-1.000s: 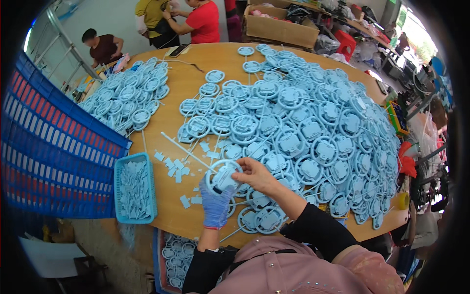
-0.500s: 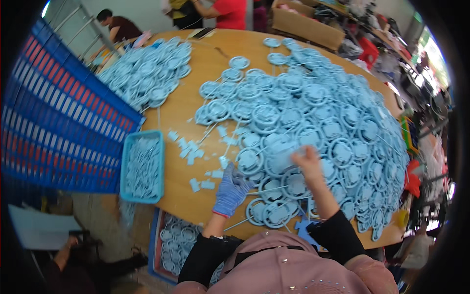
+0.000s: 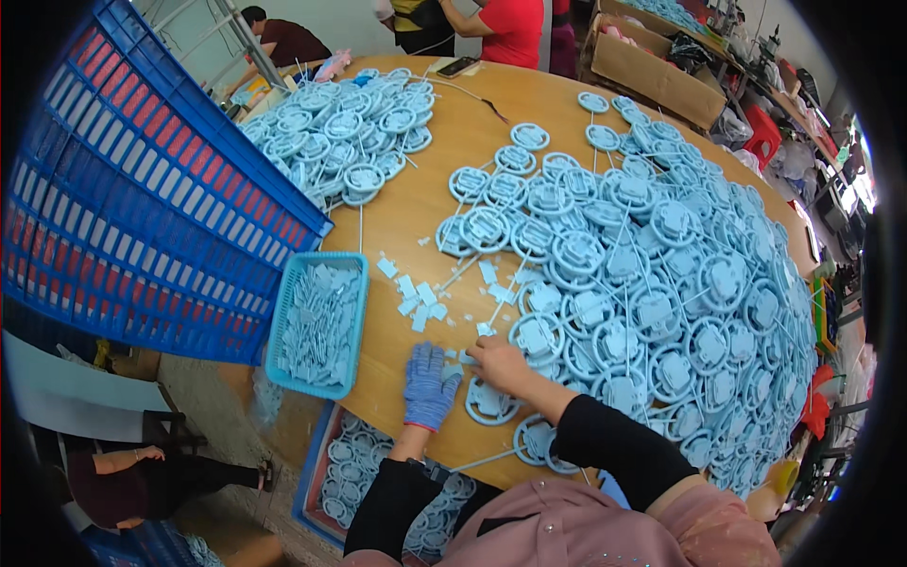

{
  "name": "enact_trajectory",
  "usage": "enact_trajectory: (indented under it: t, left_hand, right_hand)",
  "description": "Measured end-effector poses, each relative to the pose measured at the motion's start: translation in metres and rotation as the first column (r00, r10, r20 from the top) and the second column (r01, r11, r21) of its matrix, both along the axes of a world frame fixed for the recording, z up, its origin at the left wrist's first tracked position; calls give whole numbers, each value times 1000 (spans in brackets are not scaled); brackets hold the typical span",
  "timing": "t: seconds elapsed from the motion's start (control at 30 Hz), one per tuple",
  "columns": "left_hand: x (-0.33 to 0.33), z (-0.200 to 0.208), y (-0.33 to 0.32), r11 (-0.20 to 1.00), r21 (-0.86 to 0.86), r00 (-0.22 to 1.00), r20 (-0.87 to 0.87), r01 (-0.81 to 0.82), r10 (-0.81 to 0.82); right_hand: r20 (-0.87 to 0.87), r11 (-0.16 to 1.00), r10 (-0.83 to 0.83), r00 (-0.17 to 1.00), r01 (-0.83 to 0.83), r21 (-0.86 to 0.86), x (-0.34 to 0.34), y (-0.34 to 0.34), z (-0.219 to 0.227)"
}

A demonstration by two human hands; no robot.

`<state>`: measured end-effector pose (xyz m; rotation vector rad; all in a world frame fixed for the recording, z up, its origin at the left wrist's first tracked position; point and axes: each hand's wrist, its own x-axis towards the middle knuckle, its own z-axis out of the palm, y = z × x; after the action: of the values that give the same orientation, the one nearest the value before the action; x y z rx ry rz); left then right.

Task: Sort and assemble small plastic components at a manufacturing workbench.

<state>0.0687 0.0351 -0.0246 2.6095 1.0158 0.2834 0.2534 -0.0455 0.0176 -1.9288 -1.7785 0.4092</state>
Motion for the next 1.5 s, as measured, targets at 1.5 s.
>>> enact_trajectory:
  t: [1.5]
  left_hand:
    - [240, 105, 9, 193, -914, 727, 401, 356, 557]
  right_hand:
    - [-724, 916, -366, 584, 363, -170, 194, -44, 99]
